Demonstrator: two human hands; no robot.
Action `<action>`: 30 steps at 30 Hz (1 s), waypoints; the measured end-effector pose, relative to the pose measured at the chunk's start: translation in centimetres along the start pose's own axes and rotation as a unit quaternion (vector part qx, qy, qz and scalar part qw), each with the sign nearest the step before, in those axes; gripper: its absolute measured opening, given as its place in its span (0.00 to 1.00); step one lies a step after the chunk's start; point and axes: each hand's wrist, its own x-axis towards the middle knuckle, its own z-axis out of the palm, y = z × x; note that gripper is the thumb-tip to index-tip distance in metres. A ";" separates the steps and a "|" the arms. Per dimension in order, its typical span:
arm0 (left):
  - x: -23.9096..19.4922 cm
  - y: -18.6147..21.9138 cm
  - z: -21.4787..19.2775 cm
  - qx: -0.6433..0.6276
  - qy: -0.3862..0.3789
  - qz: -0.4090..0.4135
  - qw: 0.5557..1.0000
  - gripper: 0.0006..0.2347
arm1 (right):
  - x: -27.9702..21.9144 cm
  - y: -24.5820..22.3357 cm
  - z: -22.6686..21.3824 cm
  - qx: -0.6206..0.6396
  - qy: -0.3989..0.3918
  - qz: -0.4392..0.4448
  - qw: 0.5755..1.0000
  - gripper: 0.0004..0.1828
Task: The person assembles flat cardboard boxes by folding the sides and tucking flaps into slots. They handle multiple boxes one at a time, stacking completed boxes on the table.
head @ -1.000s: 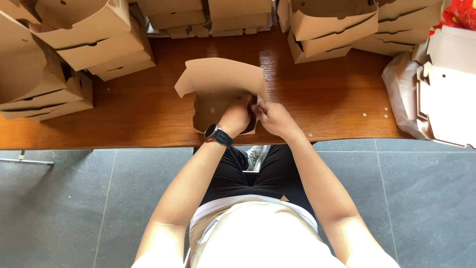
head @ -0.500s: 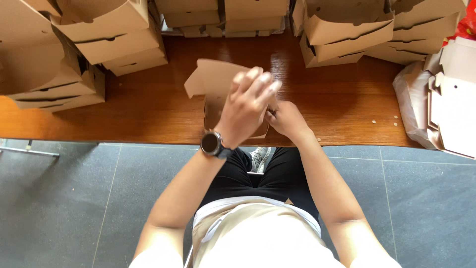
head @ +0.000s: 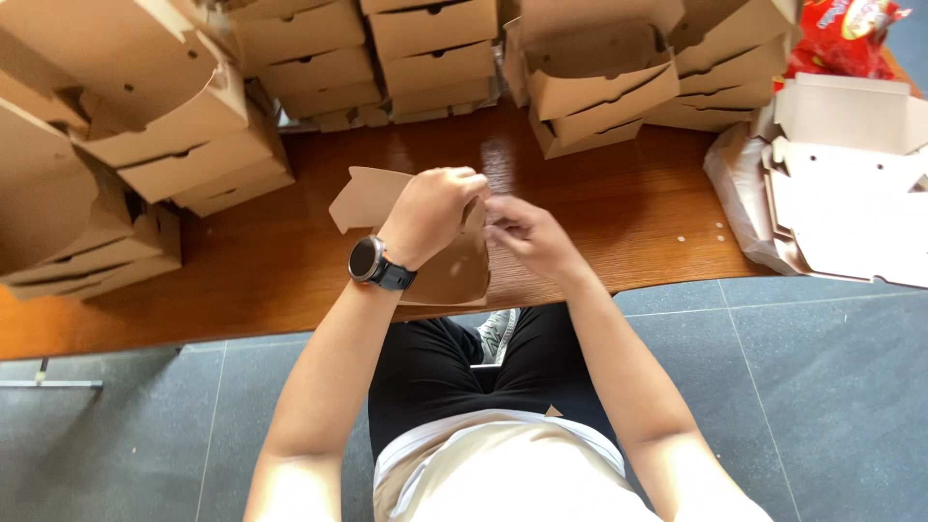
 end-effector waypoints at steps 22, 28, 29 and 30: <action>0.9 0.8 -2.2 -0.193 -0.088 -0.037 0.976 0.17 | 2.4 -1.0 -0.3 -0.085 0.043 -0.102 0.990 0.07; 0.5 0.6 -0.8 -0.155 -0.066 -0.051 0.984 0.19 | 2.1 -2.5 -0.2 -0.117 0.056 -0.109 0.986 0.06; 0.5 0.6 -0.6 -0.149 -0.059 -0.049 0.986 0.18 | 1.9 -2.8 -0.2 -0.139 0.045 -0.123 0.982 0.04; 0.4 0.6 -0.4 -0.143 -0.052 -0.047 0.987 0.17 | 1.7 -3.1 -0.3 -0.162 0.033 -0.138 0.977 0.03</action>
